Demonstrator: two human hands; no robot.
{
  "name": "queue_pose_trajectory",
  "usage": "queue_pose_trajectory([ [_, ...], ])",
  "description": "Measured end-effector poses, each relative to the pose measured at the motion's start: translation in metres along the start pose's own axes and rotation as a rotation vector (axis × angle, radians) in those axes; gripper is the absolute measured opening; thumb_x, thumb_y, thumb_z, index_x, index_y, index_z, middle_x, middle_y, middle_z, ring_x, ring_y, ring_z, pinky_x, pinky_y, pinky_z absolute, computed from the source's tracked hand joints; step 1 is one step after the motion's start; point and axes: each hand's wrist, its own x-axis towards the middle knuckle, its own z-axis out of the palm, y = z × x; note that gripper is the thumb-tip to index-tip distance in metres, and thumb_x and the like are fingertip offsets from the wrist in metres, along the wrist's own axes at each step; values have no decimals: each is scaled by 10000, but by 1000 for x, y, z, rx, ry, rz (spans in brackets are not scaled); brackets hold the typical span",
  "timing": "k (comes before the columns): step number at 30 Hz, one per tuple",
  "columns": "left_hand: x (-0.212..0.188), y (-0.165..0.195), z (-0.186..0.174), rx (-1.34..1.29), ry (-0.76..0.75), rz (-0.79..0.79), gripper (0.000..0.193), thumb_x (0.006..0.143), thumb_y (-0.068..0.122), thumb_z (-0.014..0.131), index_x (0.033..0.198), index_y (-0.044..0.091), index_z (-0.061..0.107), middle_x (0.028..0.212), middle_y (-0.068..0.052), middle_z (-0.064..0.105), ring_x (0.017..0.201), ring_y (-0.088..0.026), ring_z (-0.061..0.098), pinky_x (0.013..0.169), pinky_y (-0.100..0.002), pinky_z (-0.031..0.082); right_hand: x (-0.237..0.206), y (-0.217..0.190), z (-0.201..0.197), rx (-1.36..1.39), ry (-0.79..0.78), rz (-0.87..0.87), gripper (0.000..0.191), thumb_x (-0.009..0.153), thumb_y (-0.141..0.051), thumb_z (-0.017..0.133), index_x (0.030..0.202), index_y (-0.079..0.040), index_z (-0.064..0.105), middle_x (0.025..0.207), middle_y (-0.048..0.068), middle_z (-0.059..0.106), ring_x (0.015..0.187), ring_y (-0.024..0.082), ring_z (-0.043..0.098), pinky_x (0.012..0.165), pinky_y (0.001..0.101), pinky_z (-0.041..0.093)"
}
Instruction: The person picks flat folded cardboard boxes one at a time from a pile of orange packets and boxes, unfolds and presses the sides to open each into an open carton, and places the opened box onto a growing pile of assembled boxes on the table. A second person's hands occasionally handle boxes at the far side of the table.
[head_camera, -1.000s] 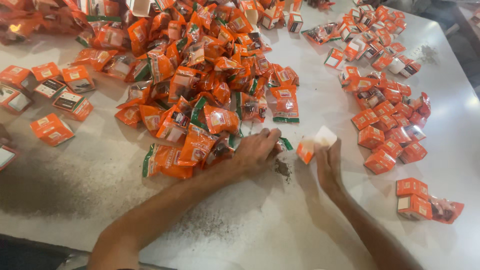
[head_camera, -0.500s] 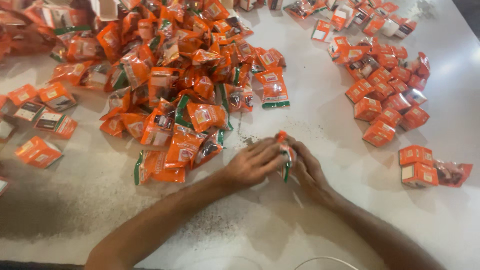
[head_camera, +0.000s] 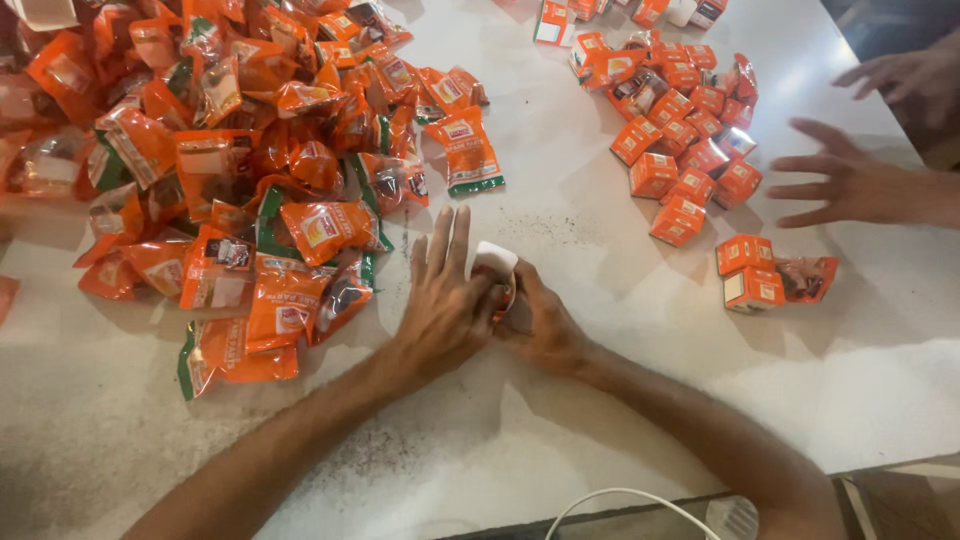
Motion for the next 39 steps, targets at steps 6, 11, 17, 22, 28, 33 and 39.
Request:
queue_pose_trajectory([
  [6,-2,-4,7,-464,150,-268,371,821,121,641,1165,-13,602,1450,-323,432,1165,-437,569,914,-448,541,1,-1,-2,-102,32,93,702,888,-8,768,1485,-77,405,1177,130,702,1104,232,707,964,368,560],
  [11,11,-20,14,-590,-85,-542,271,875,169,655,1079,13,569,887,-173,742,685,-219,744,610,-367,568,1,-1,2,38,112,96,825,869,8,782,1514,-52,273,1215,104,648,1121,218,681,978,350,540],
  [17,10,-25,27,-543,-17,-525,226,893,186,679,931,-10,574,734,-172,676,609,-192,674,559,-374,520,1,-17,1,-120,138,-30,638,895,54,755,1449,-8,444,1377,160,609,1219,291,673,1035,384,558],
  [22,8,-46,9,-881,-260,-529,213,844,158,664,945,-8,576,731,-115,633,612,-172,636,539,-346,538,7,-26,3,-391,72,-116,590,877,47,729,1433,-23,546,1370,200,584,1151,397,646,944,430,558],
  [28,17,-68,6,-1253,-411,-671,183,926,170,682,975,-3,646,763,-70,665,597,-171,636,569,-333,570,8,-22,1,-411,71,-110,605,853,20,748,1421,-52,552,1331,190,604,1128,423,658,909,451,566],
  [33,19,-60,16,-998,-348,-664,139,903,97,715,958,-23,674,818,-79,698,681,-158,660,606,-361,561,3,-20,5,-302,95,27,539,870,4,739,1352,-17,498,1315,198,632,1041,374,702,865,421,576],
  [39,4,-33,15,-480,117,38,263,929,1,598,1190,3,634,1108,-179,704,1043,-362,689,907,-430,572,5,-12,2,-334,129,-127,433,890,-19,757,1265,-53,543,1231,210,679,1094,393,714,878,423,595],
])
